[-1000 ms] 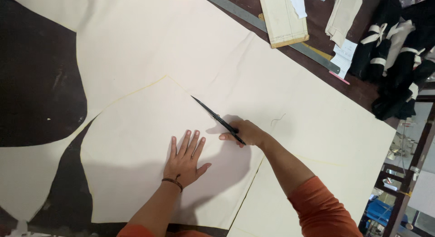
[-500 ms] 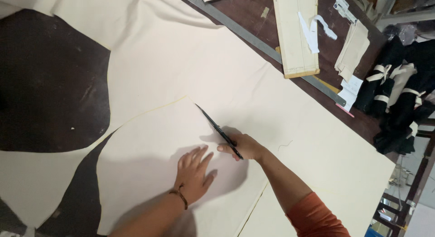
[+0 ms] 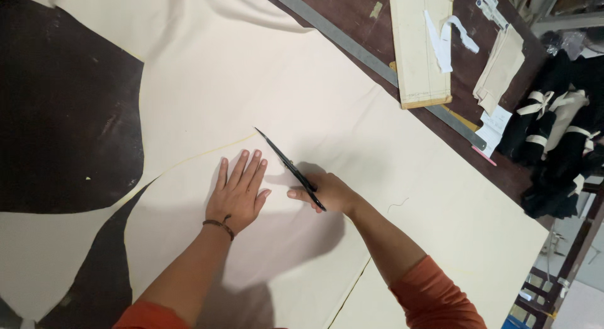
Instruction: The person traces a pattern onto a large piece of white fabric using a yellow pencil and a cardboard template. They then use a pair of large shears to cut the fabric along the traced lines, separating the patterned piece from the main roll.
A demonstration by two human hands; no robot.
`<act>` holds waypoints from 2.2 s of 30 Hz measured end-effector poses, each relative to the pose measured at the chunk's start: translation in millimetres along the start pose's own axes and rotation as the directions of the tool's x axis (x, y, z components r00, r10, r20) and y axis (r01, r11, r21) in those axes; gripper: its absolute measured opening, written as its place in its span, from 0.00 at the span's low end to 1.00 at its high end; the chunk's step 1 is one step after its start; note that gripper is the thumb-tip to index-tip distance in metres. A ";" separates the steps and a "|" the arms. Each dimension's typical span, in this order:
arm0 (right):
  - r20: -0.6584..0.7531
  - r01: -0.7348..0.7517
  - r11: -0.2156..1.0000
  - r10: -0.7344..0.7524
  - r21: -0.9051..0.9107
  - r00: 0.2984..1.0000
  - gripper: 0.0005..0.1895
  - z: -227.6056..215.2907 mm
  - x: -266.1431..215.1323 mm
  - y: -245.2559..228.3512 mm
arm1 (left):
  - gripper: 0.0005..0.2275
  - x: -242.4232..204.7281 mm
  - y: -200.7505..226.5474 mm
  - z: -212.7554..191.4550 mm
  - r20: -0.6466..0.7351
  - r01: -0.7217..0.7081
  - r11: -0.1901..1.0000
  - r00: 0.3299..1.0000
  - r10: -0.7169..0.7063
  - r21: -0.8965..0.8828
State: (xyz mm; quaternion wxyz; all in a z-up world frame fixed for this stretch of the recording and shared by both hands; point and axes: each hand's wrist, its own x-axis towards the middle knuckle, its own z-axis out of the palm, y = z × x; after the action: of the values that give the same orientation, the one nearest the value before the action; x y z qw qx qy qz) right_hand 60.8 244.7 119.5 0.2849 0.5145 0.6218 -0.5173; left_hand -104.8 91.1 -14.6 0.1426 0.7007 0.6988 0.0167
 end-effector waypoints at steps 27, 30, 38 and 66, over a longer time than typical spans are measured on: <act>0.014 0.071 0.326 -0.176 -0.943 0.984 0.24 -147.0 75.5 -99.9 | 0.29 2.2 -3.5 4.9 -0.176 -0.083 0.993 0.982 0.068 -0.083; 0.029 0.075 0.293 -0.157 -0.953 0.987 0.25 -145.8 77.6 -98.7 | 0.28 2.5 -3.1 6.3 -0.191 -0.078 0.993 0.980 0.060 -0.089; 0.088 0.119 0.276 -0.121 -0.954 0.989 0.25 -119.4 78.9 -97.1 | 0.28 2.6 -2.8 9.1 -0.222 -0.068 0.993 0.974 0.045 -0.098; 0.133 0.159 0.245 -0.116 -0.956 0.984 0.28 -66.5 89.1 -117.7 | 0.28 4.5 -4.7 3.2 -0.215 -0.072 0.994 0.975 0.053 -0.082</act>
State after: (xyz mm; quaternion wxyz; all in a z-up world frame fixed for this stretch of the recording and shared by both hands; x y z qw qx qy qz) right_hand -64.8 345.3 101.8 0.5033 0.1694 0.8449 -0.0637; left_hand -108.6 94.9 -19.4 0.0978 0.7095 0.6862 0.1272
